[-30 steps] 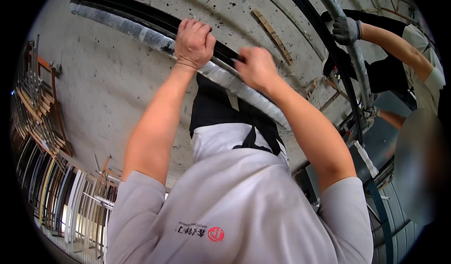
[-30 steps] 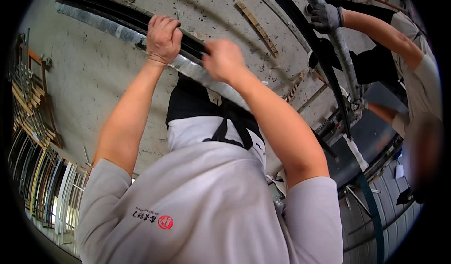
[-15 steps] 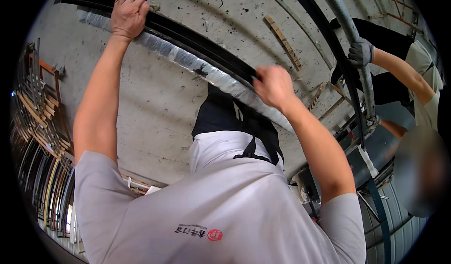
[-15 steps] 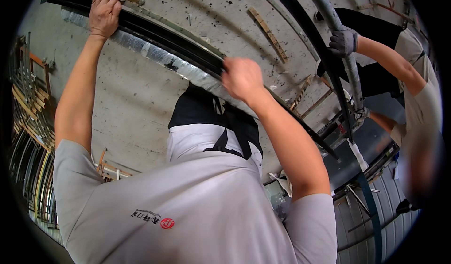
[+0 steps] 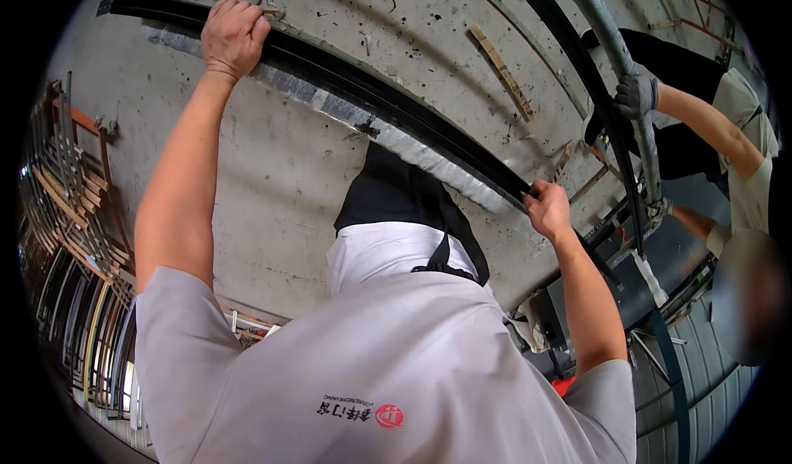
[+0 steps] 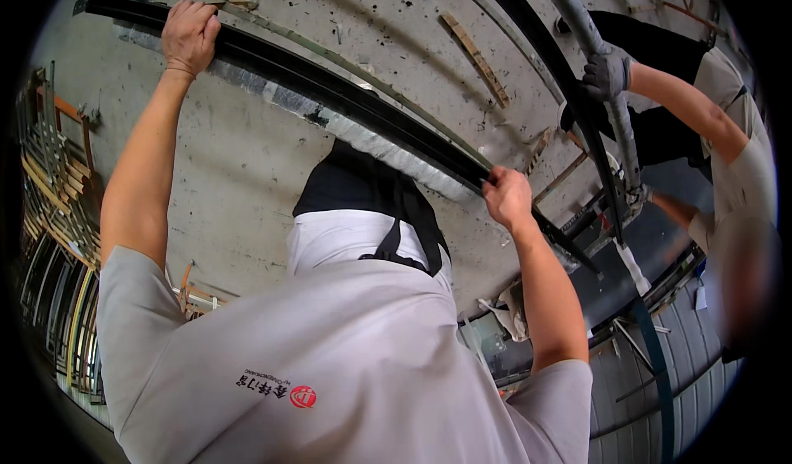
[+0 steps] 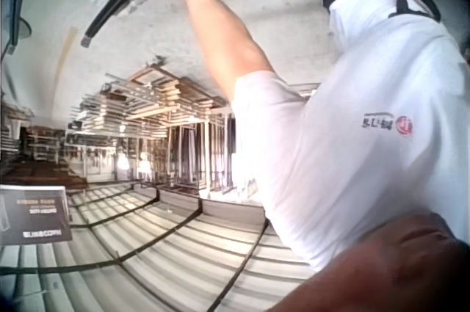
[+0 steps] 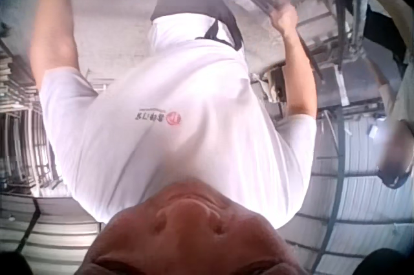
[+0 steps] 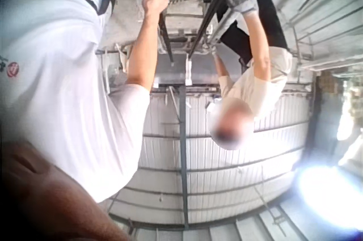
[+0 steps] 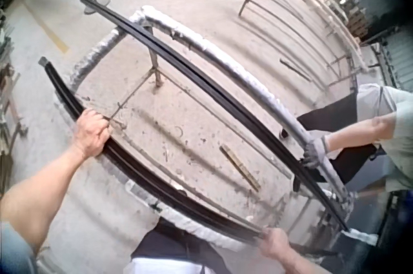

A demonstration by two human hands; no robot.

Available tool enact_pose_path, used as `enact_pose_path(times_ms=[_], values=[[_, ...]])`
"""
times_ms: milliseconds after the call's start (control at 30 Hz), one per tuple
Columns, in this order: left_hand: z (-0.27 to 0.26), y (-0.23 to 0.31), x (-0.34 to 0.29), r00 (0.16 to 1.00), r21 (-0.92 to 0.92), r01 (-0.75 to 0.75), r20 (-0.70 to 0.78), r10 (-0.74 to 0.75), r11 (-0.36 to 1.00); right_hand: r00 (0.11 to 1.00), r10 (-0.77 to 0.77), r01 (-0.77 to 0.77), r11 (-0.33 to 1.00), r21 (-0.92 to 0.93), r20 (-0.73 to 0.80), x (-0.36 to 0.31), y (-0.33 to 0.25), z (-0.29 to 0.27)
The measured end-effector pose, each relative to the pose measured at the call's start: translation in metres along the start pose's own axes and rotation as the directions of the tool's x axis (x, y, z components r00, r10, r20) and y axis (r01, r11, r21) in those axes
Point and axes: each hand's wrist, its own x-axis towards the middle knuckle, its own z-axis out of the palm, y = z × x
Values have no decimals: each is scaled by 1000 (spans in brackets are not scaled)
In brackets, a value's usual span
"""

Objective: The person cleans long black metal frames by spraying a white cloth with a cleaning liquid and wiping the surfaces of the frames one at a time while they are resting on a stand.

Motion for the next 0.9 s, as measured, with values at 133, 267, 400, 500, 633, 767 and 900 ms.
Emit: enact_pose_path(times_ms=[133,267,400,500,633,767,900], values=[[2,-2,4,1000,15,12,24,-12,1000,989,-125,112,983,-146,-78,11,-37,11],[4,-4,3,1000,19,-9,20,8,1000,955,-292,289,956,-44,-53,43,-176,21],[5,-6,9,999,30,-51,11,51,998,868,-386,427,901,72,-312,58,-268,32],[6,-7,3,999,10,-32,-11,32,999,925,-283,316,944,97,-254,49,-227,35],[0,-6,6,1000,7,-26,15,26,1000,987,-57,70,994,87,-148,24,-118,26],[2,-9,2,999,-24,1,36,0,1000,966,60,-28,991,128,-251,13,-136,33],[0,-11,6,999,-56,-18,-34,16,998,932,-181,236,961,147,-314,46,-260,50]])
